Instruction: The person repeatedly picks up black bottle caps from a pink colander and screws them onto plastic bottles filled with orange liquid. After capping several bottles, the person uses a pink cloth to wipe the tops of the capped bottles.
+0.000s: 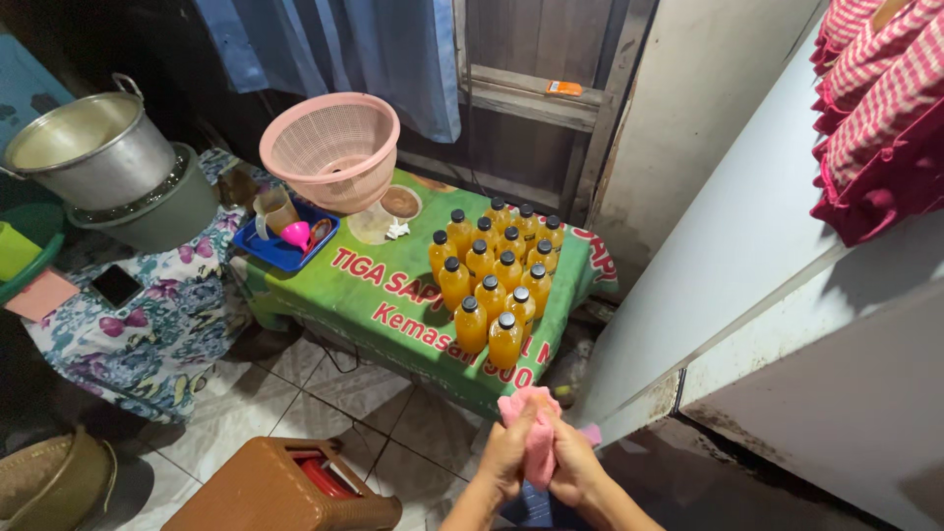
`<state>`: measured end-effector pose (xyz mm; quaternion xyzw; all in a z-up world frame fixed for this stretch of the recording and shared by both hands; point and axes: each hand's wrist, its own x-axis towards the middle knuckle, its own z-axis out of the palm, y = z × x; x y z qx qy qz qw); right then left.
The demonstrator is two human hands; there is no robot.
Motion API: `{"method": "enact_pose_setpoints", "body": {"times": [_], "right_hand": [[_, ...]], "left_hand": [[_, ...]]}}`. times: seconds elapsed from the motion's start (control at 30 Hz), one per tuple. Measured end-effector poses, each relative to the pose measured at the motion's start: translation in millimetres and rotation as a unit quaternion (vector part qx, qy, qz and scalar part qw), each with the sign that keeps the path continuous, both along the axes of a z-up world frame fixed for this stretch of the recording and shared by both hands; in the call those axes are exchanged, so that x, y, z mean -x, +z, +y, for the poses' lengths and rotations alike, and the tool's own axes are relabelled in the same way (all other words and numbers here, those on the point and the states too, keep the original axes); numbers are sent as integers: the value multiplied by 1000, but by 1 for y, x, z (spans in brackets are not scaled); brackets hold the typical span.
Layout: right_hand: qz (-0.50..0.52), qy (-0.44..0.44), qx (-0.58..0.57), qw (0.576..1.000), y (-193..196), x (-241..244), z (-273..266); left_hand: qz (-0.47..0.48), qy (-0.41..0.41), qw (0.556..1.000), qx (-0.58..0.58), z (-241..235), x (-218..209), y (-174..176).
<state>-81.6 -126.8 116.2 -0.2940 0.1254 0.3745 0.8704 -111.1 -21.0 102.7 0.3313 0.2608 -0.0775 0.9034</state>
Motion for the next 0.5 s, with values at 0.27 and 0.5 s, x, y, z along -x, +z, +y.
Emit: {"method": "enact_pose_setpoints", "body": {"times": [0.27, 0.5], "right_hand": [[-471, -49, 413, 778, -22, 16, -8], [-560, -164, 476, 659, 6, -23, -23]], "left_hand": [[48, 95, 964, -243, -10, -13, -49], [-107, 128, 893, -417, -6, -3, -54]]}}
